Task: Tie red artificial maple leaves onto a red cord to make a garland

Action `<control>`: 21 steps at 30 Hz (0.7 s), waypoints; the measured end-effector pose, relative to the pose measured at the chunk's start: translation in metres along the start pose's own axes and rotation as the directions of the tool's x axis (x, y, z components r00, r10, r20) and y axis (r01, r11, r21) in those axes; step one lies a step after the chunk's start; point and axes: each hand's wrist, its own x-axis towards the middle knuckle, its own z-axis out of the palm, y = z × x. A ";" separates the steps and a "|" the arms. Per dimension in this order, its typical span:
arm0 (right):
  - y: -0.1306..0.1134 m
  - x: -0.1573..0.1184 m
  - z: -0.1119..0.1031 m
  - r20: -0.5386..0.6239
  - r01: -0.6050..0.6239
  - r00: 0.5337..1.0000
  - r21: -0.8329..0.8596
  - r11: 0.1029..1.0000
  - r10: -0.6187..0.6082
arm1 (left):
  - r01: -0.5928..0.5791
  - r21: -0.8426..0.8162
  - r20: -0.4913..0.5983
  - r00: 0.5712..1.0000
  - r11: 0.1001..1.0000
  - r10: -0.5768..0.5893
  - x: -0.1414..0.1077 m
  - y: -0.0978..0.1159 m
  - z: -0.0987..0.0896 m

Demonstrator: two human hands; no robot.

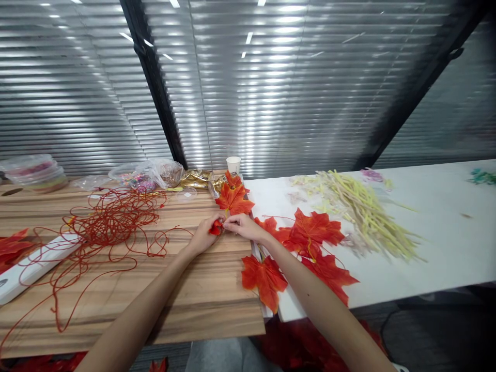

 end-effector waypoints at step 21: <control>-0.004 0.000 -0.001 0.000 -0.017 1.000 -0.047 0.999 0.017 | -0.028 -0.013 -0.002 1.000 1.000 0.028 0.000 -0.003 0.002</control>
